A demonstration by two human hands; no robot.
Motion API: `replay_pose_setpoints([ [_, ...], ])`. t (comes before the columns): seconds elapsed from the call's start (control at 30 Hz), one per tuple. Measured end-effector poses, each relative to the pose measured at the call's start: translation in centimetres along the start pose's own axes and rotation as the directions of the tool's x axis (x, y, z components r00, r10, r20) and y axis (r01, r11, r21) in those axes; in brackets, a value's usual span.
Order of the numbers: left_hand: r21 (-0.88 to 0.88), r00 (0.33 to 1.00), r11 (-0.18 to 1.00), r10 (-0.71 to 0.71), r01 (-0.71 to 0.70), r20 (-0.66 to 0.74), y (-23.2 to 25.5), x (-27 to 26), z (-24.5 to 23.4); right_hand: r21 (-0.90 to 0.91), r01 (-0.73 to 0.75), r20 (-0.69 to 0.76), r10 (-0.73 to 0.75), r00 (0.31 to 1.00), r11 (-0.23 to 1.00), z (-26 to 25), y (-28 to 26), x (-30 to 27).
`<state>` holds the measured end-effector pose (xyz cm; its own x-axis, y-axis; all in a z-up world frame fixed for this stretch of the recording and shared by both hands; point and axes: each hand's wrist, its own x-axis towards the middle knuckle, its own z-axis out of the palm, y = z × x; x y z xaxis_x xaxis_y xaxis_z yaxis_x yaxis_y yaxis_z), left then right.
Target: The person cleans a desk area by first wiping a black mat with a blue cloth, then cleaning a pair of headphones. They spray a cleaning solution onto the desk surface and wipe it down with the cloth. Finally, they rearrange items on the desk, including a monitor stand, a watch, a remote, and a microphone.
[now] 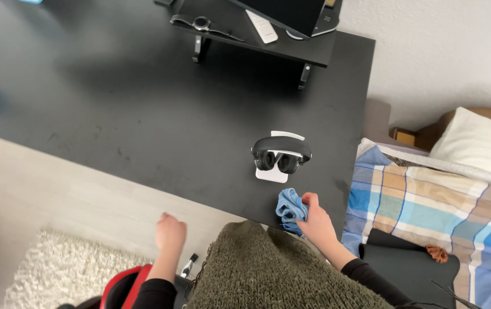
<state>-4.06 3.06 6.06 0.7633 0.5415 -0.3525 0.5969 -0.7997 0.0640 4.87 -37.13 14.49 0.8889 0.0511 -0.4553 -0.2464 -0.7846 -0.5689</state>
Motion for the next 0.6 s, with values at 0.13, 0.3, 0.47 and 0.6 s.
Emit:
replay_pose_setpoints([
  [0.13,0.068,0.986,0.984,-0.167,0.166,0.022,-10.0,4.4,10.5,-0.047,0.029,-0.006,-0.029,1.000,0.998,-0.8,-0.9,0.4],
  [0.3,0.134,0.952,0.973,-0.214,0.188,0.219,-7.8,0.8,7.7,-0.138,0.104,-0.037,-0.110,0.993,0.985,-1.4,-0.7,0.7],
  [0.47,-0.187,0.979,0.982,0.063,-0.026,0.194,6.6,-2.5,-0.8,-0.342,0.201,-0.114,-0.252,0.961,0.918,0.3,2.3,3.2],
  [0.6,-0.353,0.931,0.902,0.323,-0.249,0.170,15.7,-4.6,-5.0,-0.387,0.282,-0.169,-0.368,0.914,0.878,0.9,0.9,3.4],
])
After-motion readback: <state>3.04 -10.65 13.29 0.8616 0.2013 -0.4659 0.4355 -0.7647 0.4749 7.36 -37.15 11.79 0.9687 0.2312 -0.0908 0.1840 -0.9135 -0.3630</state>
